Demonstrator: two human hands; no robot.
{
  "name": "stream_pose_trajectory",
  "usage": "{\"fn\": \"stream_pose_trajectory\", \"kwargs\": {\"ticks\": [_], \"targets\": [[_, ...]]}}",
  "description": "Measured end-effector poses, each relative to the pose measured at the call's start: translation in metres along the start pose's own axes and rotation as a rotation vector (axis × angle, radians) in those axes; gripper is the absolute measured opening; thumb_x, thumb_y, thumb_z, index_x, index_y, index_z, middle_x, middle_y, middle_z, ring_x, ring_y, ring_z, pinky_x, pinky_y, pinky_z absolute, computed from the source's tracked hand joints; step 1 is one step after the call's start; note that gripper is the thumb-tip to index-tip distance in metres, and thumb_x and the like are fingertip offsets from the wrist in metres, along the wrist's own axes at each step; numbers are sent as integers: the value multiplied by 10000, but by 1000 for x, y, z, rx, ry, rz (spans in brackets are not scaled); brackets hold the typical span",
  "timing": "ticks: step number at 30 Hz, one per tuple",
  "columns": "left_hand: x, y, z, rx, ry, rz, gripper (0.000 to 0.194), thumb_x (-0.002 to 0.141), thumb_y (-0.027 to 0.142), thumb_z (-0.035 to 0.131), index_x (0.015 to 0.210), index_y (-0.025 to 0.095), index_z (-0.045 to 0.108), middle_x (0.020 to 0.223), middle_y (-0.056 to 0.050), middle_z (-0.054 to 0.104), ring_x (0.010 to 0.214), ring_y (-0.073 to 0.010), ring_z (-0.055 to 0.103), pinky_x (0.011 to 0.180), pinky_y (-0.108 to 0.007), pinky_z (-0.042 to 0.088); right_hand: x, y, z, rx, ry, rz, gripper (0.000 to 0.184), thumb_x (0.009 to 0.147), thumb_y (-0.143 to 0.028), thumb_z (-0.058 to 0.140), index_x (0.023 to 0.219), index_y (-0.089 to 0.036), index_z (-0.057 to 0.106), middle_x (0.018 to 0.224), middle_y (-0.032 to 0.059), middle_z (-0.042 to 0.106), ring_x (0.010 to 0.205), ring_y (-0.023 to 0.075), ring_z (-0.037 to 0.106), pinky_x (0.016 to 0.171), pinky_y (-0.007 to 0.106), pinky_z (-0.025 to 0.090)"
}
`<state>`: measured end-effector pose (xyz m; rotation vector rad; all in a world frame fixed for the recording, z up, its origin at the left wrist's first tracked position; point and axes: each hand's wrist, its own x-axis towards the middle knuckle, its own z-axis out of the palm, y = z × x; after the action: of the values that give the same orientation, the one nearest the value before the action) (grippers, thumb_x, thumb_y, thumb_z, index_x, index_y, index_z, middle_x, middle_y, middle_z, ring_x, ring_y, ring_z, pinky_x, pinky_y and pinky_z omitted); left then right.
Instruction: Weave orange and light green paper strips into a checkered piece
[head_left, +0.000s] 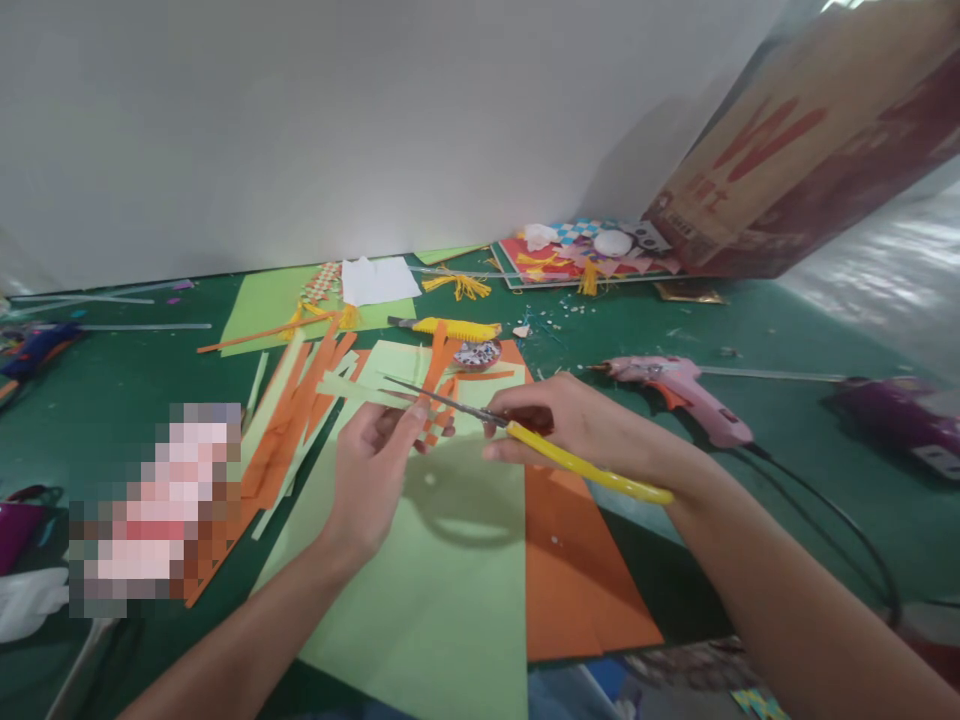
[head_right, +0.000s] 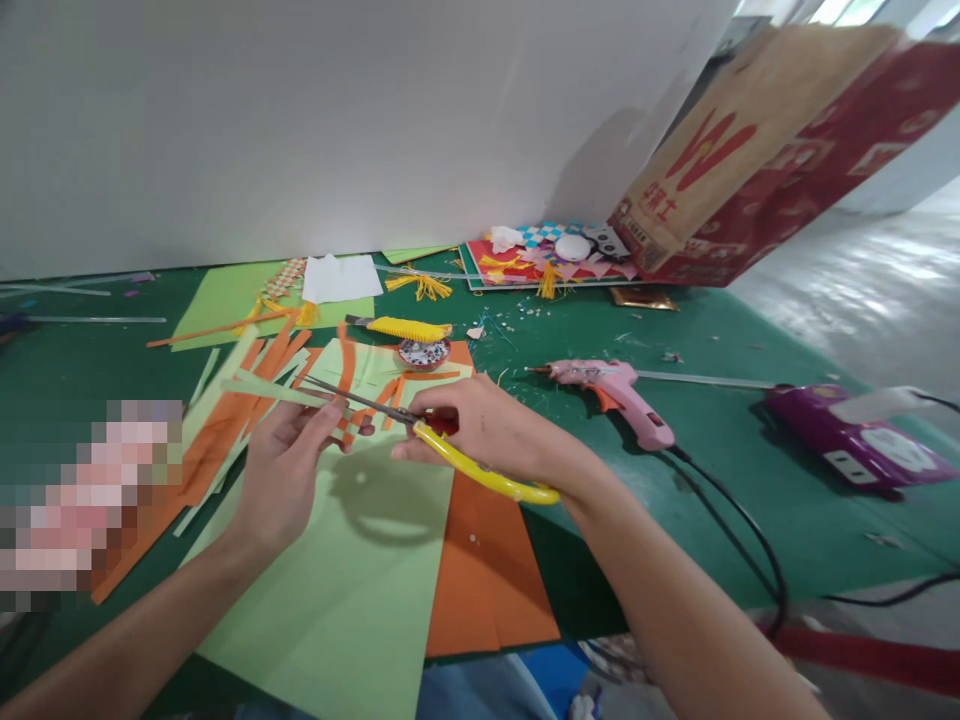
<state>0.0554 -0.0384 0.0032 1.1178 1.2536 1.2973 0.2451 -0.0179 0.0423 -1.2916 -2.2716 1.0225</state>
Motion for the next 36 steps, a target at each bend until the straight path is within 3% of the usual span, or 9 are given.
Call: {"fn": "stream_pose_trajectory", "kwargs": {"ticks": [22, 26, 29, 32, 36], "targets": [[1, -1, 1, 11, -2, -3, 206, 795, 364, 649, 747, 167, 613, 669, -10, 686, 642, -134, 648, 579, -227, 474, -1, 0, 0, -16, 18, 48, 354, 762, -505, 616, 676, -162, 606, 501, -60, 375, 508, 86, 310, 520, 235, 284], [2, -2, 0, 18, -13, -15, 236, 789, 400, 657, 781, 170, 606, 649, 3, 674, 549, -103, 590, 565, -229, 465, 2, 6, -2, 8, 132, 34, 363, 735, -535, 627, 709, -176, 573, 559, -52, 375, 528, 91, 310, 509, 239, 274], [1, -2, -2, 51, -52, -33, 231, 778, 389, 669, 746, 173, 591, 632, 10, 664, 533, -90, 560, 554, -219, 461, 1, 11, -1, 161, 196, -25, 392, 726, -554, 631, 859, -197, 534, 651, -31, 431, 576, 113, 383, 522, 248, 317], [0, 0, -2, 103, -122, -30, 253, 761, 357, 682, 654, 173, 544, 615, 22, 638, 528, -73, 539, 522, -191, 442, -1, 13, 3, 433, 180, -106, 407, 763, -525, 622, 995, -230, 463, 783, -4, 473, 676, 132, 456, 591, 262, 388], [-2, 3, 1, 124, -210, -53, 272, 707, 305, 714, 620, 175, 492, 554, 68, 515, 483, -51, 493, 473, -167, 408, 1, 8, 13, 621, 182, -75, 377, 776, -459, 650, 991, -230, 441, 790, -13, 482, 654, 111, 451, 571, 255, 391]]}}
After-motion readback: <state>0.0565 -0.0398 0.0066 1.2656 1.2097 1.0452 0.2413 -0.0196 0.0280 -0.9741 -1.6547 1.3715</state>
